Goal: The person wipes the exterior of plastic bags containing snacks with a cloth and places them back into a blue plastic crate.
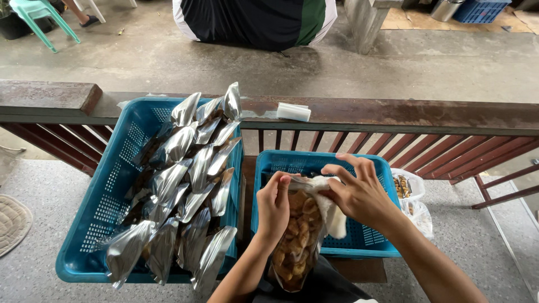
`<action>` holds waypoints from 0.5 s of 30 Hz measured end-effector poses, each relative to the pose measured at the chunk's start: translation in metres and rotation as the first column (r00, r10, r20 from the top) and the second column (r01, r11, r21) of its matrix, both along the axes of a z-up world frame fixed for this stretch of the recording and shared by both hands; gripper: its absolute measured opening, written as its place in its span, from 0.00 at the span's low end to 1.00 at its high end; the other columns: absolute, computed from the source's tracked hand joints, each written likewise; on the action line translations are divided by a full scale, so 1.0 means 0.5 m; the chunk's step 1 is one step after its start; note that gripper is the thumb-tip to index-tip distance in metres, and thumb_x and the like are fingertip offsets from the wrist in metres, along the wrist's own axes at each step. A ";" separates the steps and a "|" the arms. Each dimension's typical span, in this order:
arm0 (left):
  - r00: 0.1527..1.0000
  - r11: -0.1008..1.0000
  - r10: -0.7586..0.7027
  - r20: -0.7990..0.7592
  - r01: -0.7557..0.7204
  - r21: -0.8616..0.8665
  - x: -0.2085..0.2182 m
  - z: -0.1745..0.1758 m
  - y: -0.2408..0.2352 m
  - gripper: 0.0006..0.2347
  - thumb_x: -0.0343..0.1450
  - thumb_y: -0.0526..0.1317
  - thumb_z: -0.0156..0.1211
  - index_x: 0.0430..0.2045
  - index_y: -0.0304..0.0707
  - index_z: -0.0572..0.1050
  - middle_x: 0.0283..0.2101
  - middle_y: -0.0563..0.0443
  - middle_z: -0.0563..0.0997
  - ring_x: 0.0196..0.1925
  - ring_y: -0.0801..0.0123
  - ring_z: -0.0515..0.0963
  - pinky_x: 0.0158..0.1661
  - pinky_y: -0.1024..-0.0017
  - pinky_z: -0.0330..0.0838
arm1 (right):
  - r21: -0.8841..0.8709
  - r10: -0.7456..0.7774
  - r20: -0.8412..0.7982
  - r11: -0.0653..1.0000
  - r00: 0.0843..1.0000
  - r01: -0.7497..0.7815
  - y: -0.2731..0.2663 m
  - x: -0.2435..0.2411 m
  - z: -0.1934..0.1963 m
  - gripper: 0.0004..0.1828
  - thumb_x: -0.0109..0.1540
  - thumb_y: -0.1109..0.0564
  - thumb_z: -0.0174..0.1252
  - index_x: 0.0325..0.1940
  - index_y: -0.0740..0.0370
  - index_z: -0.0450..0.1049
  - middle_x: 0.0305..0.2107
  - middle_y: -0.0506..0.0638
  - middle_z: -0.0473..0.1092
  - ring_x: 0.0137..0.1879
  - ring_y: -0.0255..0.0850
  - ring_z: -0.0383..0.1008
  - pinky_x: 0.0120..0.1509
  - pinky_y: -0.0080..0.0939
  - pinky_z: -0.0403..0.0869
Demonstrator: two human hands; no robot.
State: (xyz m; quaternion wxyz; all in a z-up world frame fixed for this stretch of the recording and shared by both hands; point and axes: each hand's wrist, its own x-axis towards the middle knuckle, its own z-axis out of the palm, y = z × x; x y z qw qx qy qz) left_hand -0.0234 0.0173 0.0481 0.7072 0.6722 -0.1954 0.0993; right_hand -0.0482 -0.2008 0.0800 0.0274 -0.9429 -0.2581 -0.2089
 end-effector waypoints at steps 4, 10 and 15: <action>0.995 0.966 0.041 -0.086 -0.017 0.258 0.007 0.024 0.008 0.12 0.80 0.41 0.49 0.39 0.31 0.79 0.31 0.43 0.85 0.26 0.60 0.81 0.27 0.69 0.71 | 0.047 0.046 -0.011 0.998 0.999 -0.046 -0.036 0.005 -0.038 0.15 0.55 0.47 0.67 0.40 0.57 0.80 0.49 0.47 0.66 0.65 0.49 0.57 0.66 0.56 0.61; 0.996 0.847 0.041 -0.075 0.006 0.531 0.000 0.032 0.013 0.09 0.79 0.38 0.46 0.40 0.30 0.73 0.28 0.38 0.82 0.28 0.52 0.85 0.28 0.66 0.77 | 0.563 -0.011 -0.078 0.825 0.997 0.053 -0.061 -0.013 -0.052 0.09 0.62 0.54 0.61 0.42 0.59 0.77 0.45 0.48 0.68 0.53 0.46 0.68 0.55 0.49 0.71; 0.998 0.863 0.006 0.070 -0.040 0.503 -0.014 0.031 0.003 0.04 0.77 0.32 0.50 0.36 0.29 0.72 0.33 0.37 0.83 0.33 0.48 0.84 0.31 0.62 0.78 | 0.936 0.073 -0.252 0.274 0.965 0.223 -0.008 0.001 -0.013 0.10 0.63 0.61 0.56 0.49 0.60 0.75 0.46 0.54 0.73 0.49 0.46 0.76 0.55 0.49 0.77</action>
